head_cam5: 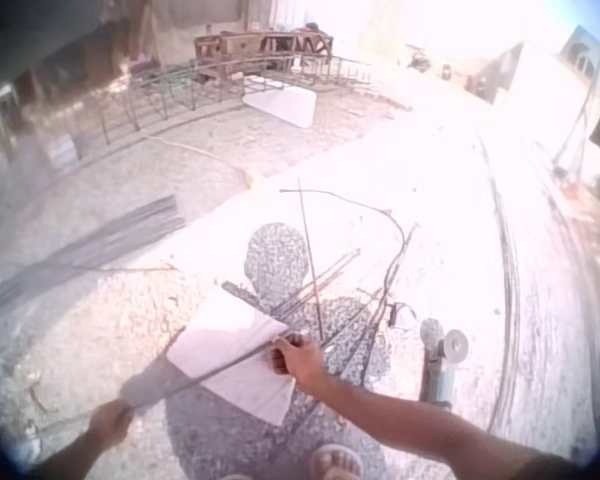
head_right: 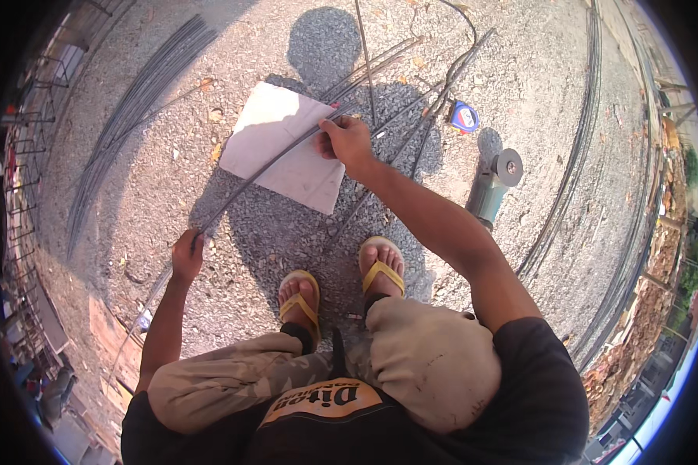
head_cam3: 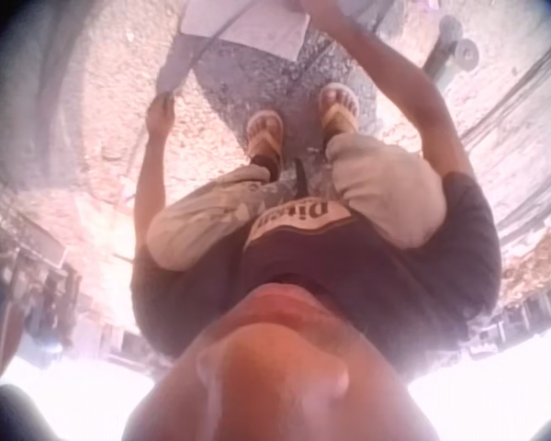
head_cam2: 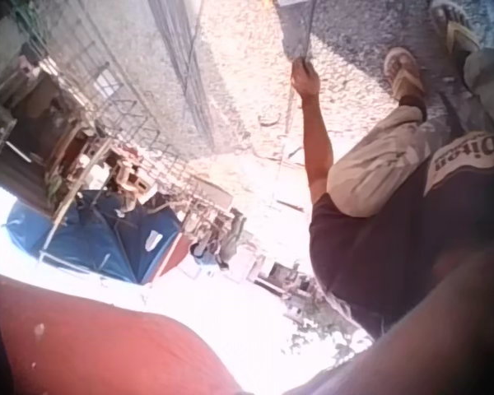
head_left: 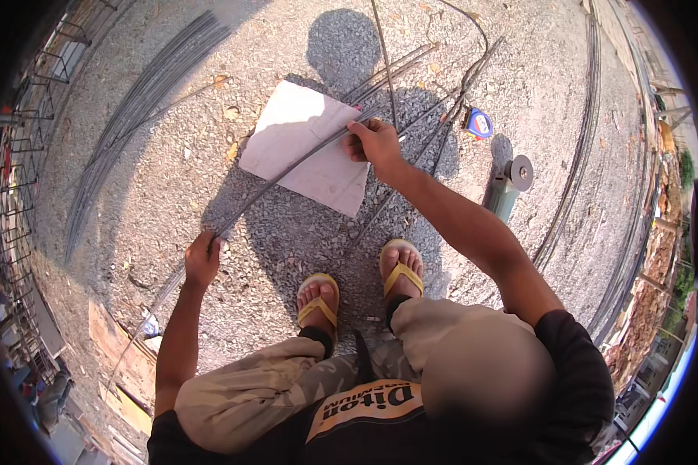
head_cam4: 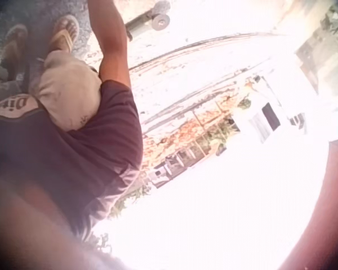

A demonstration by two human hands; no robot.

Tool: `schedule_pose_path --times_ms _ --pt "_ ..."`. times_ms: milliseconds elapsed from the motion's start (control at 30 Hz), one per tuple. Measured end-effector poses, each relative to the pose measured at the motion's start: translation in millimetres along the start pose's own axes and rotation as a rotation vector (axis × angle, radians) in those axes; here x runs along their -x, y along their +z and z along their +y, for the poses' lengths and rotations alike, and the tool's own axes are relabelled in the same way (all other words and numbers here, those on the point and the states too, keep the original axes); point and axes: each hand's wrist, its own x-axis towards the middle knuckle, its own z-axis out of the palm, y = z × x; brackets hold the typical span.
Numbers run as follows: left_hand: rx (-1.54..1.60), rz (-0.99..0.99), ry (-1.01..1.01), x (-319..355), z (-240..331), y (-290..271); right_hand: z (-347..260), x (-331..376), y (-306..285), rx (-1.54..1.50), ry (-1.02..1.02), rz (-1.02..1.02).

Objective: The person measures and marks metal rods by hand, then uses an angle grinder to cut the rods into shorter pieces while sitting on the gravel ground.

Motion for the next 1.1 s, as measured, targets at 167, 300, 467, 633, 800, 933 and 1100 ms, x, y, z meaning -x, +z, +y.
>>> schedule_pose_path --times_ms 167,300,467,633,800,933,1100 --pt "-0.039 -0.032 -0.02 6 -10 -2 -3 -1 0 0.107 0.017 -0.056" --pt "-0.007 -0.014 -0.046 7 -13 -4 -7 3 4 0.082 0.029 -0.047" --pt "0.119 -0.172 -0.143 -3 -13 -11 -9 1 1 0.192 -0.011 -0.015" --pt "0.436 -0.215 -0.416 -3 -21 -10 -11 -4 5 0.214 0.006 -0.028" --pt "0.479 -0.261 -0.48 -8 -28 -9 -12 -5 3 0.23 0.015 -0.025" --pt "0.546 -0.263 -0.51 -9 -28 -11 -16 -8 2 0.243 0.056 -0.045" --pt "0.28 -0.268 -0.361 -10 -20 -10 -10 10 -7 0.292 -0.035 -0.059"
